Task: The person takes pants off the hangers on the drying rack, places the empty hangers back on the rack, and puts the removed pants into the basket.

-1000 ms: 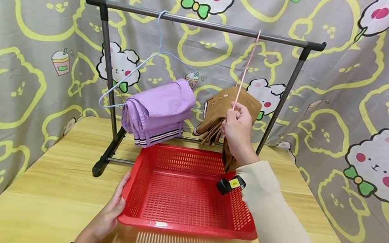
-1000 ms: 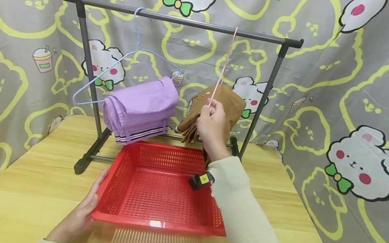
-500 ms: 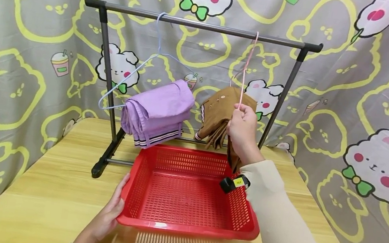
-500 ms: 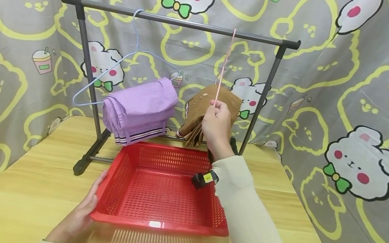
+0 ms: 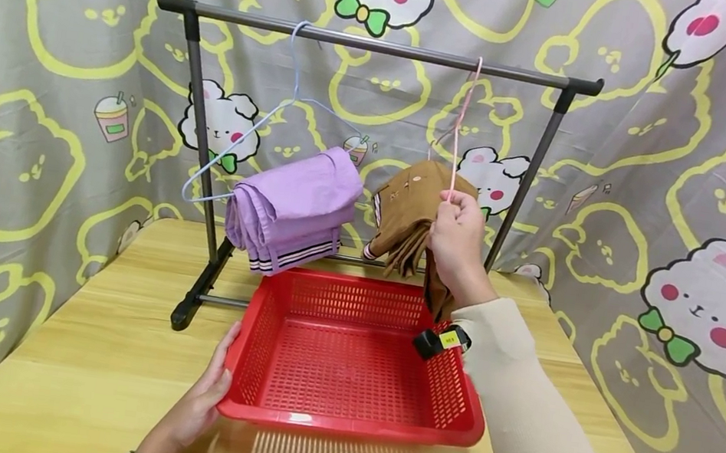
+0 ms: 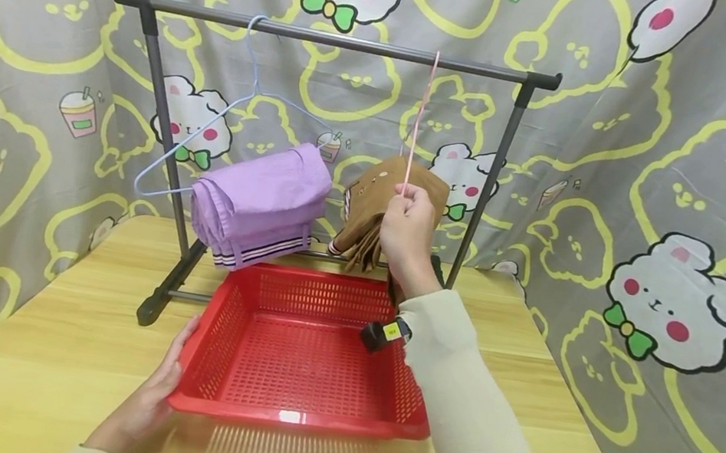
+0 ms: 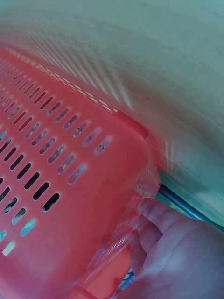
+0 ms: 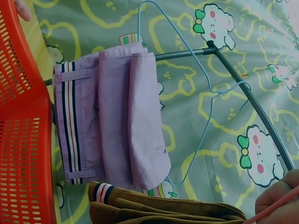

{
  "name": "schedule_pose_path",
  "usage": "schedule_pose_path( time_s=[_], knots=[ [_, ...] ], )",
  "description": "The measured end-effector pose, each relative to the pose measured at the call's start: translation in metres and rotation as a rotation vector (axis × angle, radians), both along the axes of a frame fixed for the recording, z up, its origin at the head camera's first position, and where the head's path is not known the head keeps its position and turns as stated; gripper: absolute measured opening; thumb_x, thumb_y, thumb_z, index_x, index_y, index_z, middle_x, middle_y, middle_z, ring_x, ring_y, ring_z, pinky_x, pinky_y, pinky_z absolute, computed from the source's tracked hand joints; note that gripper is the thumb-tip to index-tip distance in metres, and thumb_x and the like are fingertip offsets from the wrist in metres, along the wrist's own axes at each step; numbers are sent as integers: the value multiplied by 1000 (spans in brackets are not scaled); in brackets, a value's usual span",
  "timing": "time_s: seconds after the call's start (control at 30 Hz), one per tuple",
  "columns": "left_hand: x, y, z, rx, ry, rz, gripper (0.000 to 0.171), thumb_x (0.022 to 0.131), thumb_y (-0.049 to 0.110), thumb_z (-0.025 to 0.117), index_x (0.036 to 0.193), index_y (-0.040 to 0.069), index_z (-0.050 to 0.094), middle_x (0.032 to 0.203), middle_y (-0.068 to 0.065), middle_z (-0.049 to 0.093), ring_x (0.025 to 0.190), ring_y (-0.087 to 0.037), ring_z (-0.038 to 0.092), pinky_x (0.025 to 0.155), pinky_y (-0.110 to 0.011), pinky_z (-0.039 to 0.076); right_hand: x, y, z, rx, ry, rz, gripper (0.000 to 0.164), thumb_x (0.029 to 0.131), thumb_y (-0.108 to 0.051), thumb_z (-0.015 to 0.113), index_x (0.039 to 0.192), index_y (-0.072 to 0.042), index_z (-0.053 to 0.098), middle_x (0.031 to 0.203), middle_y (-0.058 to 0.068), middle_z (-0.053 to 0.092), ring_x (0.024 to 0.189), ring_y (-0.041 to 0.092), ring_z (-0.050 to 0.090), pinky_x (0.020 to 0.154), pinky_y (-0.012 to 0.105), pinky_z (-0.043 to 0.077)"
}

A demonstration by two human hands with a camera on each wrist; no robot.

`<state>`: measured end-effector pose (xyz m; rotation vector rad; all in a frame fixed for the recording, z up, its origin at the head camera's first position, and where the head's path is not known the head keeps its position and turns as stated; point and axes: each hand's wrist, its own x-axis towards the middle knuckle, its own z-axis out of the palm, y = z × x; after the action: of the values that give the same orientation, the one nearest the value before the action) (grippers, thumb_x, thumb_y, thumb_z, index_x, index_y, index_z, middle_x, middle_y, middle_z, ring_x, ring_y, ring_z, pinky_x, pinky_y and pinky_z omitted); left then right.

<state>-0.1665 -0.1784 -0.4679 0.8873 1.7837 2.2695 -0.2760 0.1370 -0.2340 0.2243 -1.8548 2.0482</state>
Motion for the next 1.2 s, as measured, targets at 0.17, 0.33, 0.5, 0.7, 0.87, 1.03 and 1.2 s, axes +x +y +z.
schedule_pose_path(
  time_s=[0.17,0.33,0.5,0.7,0.87,1.03,1.2],
  knots=[
    [0,-1,1,0,6,5,59,106,16,18,152,17,-20,152,-28,-23,132,-5,35,100,-34,41,1,3,1,22,12,-5,24,101,-2,31,121,6,42,59,-2,33,42,6,30,41,20,25],
    [1,0,1,-6,25,5,58,106,17,15,151,16,-22,151,-31,-22,132,-8,37,99,-35,41,-1,7,1,39,36,3,19,101,-3,32,114,0,45,57,-4,34,42,6,29,41,20,25],
    [1,0,1,-12,33,13,58,106,18,15,151,15,-21,151,-28,-24,133,-4,33,100,-33,40,0,10,-1,79,69,6,27,100,-5,32,122,8,43,56,-3,34,42,7,29,41,20,26],
    [0,1,1,-2,27,3,57,107,19,17,152,11,-17,150,-33,-18,131,-8,37,99,-36,42,0,14,-4,74,131,22,27,98,-5,36,119,9,45,56,-3,35,42,7,32,40,20,25],
    [0,1,1,22,35,-20,56,106,18,17,152,10,-15,148,-37,-12,128,-12,43,98,-39,44,5,14,4,97,96,0,28,97,-1,34,120,12,43,56,-4,34,42,6,32,40,18,26],
    [0,2,1,22,39,-16,56,106,18,16,152,9,-15,147,-35,-9,128,-14,43,98,-39,44,7,18,7,122,73,-1,26,98,0,34,118,13,43,55,-5,35,42,5,33,39,18,27],
    [1,2,1,5,39,3,54,106,17,15,153,10,-13,146,-31,0,128,-15,43,98,-38,44,10,21,8,125,90,41,25,97,1,33,117,15,43,54,-6,33,41,4,30,38,18,24]
  ],
)
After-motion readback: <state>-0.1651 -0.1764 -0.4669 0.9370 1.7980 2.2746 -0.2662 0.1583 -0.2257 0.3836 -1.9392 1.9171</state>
